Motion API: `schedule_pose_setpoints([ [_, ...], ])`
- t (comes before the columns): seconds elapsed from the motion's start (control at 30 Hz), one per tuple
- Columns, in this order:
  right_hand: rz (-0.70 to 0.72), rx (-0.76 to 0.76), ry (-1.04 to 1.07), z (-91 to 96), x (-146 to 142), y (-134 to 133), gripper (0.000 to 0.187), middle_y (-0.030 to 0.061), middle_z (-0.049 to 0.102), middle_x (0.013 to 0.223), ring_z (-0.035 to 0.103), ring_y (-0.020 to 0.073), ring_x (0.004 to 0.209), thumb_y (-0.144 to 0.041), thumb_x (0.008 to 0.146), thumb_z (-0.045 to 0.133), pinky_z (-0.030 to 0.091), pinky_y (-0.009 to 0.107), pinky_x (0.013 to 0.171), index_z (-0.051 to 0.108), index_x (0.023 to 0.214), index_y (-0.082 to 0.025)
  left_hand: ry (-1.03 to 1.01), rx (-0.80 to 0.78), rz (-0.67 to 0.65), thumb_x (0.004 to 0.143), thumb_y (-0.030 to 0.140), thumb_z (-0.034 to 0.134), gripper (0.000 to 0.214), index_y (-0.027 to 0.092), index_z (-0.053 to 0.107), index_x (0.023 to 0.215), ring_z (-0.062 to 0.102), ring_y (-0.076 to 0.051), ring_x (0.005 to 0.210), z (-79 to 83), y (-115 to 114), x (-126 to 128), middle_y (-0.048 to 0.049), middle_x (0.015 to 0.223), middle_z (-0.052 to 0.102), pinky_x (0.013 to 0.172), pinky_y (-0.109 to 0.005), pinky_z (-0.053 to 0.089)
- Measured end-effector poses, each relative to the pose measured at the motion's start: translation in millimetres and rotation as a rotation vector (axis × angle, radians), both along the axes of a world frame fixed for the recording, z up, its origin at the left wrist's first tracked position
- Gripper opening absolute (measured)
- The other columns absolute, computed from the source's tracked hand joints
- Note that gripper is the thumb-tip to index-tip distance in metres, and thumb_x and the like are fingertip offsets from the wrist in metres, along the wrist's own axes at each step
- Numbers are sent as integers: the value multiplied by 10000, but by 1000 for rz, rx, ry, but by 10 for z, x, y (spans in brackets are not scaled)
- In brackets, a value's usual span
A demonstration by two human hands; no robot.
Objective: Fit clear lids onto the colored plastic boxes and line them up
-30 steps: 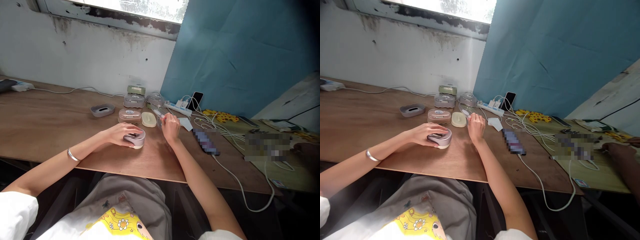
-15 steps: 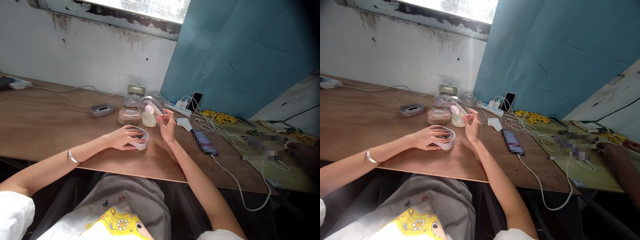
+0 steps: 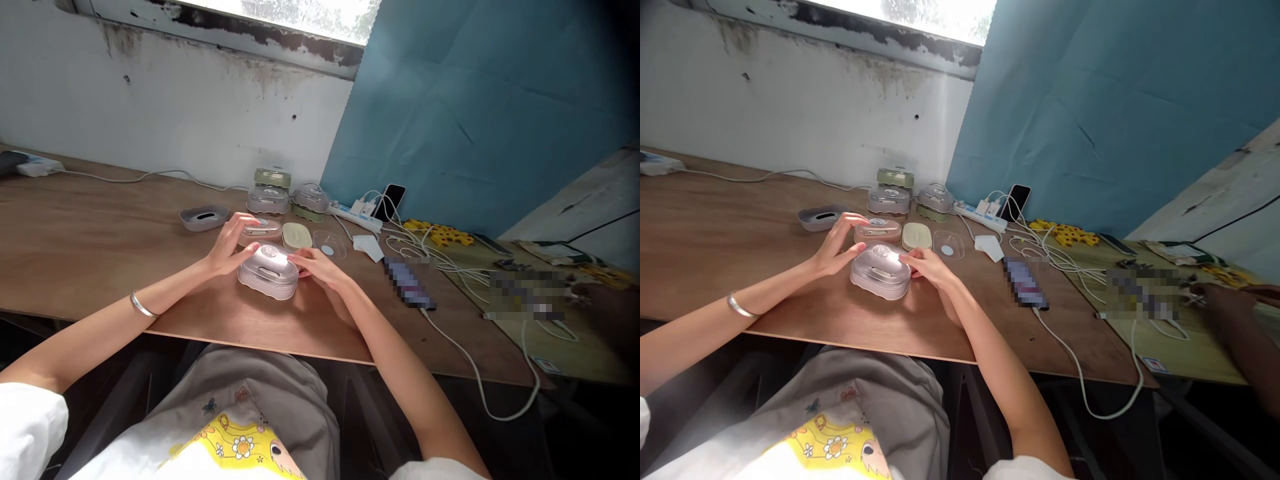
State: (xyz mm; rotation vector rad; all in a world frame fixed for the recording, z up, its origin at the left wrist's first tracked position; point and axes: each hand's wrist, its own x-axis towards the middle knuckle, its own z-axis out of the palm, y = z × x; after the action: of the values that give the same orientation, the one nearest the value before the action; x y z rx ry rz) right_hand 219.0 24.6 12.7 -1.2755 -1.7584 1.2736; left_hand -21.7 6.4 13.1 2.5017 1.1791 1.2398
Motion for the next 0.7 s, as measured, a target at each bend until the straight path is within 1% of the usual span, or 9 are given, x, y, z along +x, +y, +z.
schedule_pose_setpoints([
  [0.07,70,-22,-41,-18,-3,-6,237,39,624,760,589,129,670,-374,791,638,515,246,589,624,758,-140,51,-103,-63,885,438,454,441,181,415,1242,392,-278,1254,-19,40,4,-137,1320,453,1051,-475,286],
  [0.1,94,-22,-54,-22,-2,-6,239,34,625,766,582,123,674,-377,795,632,500,233,591,633,770,-140,90,-168,-113,876,449,479,453,187,434,1242,427,-274,1240,-31,58,5,-123,1317,483,1040,-459,315],
  [0.2,144,-12,-76,-11,10,-4,237,27,634,825,570,113,709,-376,802,619,458,212,599,649,857,-147,197,-358,-260,888,475,480,456,215,455,1262,538,-235,1156,-69,88,-6,-87,1293,552,953,-365,432],
  [0.23,160,-10,-80,-3,16,-4,239,27,637,841,569,114,723,-372,803,615,448,210,605,651,882,-150,216,-402,-293,898,478,470,461,223,442,1280,548,-224,1148,-78,91,-13,-83,1303,549,933,-342,449],
  [0.3,193,-11,-85,17,28,-10,239,25,645,863,568,118,746,-361,797,617,430,213,615,653,917,-157,231,-454,-331,901,484,473,490,231,409,1316,529,-224,1176,-93,92,-26,-88,1342,515,940,-337,448],
  [0.43,254,-15,-78,69,43,-42,242,24,664,922,577,127,796,-311,788,625,422,228,659,650,985,-172,221,-465,-383,819,503,591,605,234,401,1327,480,-251,1214,-105,92,-24,-97,1353,478,994,-377,405],
  [0.53,278,-16,-63,106,45,-69,240,27,671,952,591,137,824,-278,791,619,437,246,691,642,1005,-174,218,-412,-422,719,494,701,718,237,418,1326,464,-274,1211,-98,82,5,-105,1327,473,1022,-409,373],
  [0.63,309,-19,-46,134,53,-81,235,31,676,969,609,149,842,-245,782,624,461,265,718,641,1005,-175,219,-325,-471,709,460,723,716,251,429,1327,472,-282,1195,-81,45,40,-113,1305,474,1019,-432,373],
  [0.7,336,-24,-40,149,66,-83,245,36,679,986,618,156,864,-225,768,637,473,279,754,642,1007,-173,220,-276,-479,717,452,723,713,262,423,1335,469,-282,1196,-71,7,59,-116,1304,468,1007,-429,387],
])
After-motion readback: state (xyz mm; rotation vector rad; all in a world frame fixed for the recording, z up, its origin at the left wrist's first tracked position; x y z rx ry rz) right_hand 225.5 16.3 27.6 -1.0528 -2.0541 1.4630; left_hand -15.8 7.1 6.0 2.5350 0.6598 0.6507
